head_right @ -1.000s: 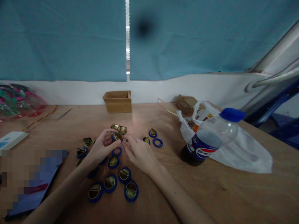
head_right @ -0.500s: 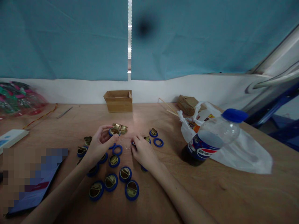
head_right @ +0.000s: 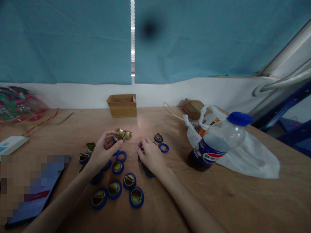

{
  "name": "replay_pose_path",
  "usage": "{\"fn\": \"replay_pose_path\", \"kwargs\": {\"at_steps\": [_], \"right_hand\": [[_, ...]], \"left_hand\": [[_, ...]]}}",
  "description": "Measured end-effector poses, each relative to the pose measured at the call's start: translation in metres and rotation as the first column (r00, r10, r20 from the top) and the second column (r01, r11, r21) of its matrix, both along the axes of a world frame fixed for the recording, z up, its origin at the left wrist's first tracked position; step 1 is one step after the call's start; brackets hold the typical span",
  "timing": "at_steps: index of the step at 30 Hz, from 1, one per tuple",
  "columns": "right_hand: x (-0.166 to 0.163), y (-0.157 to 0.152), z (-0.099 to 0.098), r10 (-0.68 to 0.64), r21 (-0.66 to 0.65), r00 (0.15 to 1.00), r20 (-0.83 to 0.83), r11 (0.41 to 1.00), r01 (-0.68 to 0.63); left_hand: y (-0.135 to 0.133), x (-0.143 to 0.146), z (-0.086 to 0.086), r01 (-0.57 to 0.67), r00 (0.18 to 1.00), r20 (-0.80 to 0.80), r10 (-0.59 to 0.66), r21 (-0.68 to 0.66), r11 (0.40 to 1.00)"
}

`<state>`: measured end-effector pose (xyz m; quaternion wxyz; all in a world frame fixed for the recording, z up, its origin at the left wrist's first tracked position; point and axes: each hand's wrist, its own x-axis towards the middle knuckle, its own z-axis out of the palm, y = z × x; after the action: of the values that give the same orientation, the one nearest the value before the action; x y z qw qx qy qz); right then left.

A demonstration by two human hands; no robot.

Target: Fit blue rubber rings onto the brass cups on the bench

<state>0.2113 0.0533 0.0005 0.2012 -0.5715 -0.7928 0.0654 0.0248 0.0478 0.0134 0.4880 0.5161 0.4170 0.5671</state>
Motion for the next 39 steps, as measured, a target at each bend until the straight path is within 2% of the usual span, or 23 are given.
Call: {"fn": "replay_pose_path", "kwargs": {"at_steps": [4, 9, 16, 27, 39], "right_hand": [[-0.005, -0.002, -0.007, 0.027, -0.05, 0.997, -0.079, 0.998, -0.031], [-0.009, -0.003, -0.012, -0.017, -0.091, 0.992, -0.122, 0.996, 0.006], [-0.011, 0.002, -0.013, -0.035, -0.11, 0.992, -0.117, 0.994, 0.022], [-0.004, 0.007, -0.008, 0.047, -0.138, 0.988, -0.148, 0.988, -0.068], [-0.006, 0.006, -0.01, 0.0, -0.142, 0.99, -0.143, 0.99, -0.021]], "left_hand": [[0.001, 0.0, -0.002, 0.013, 1.0, -0.007, -0.013, 0.012, 1.0], [0.001, 0.001, -0.004, 0.001, 1.0, -0.019, -0.001, 0.028, 1.0], [0.0, 0.002, -0.005, 0.036, 0.999, -0.011, -0.036, 0.026, 0.999], [-0.004, 0.006, -0.004, 0.046, 0.998, -0.043, -0.045, 0.023, 0.999], [-0.004, 0.006, -0.004, 0.055, 0.995, -0.087, -0.05, 0.049, 0.997]]}}
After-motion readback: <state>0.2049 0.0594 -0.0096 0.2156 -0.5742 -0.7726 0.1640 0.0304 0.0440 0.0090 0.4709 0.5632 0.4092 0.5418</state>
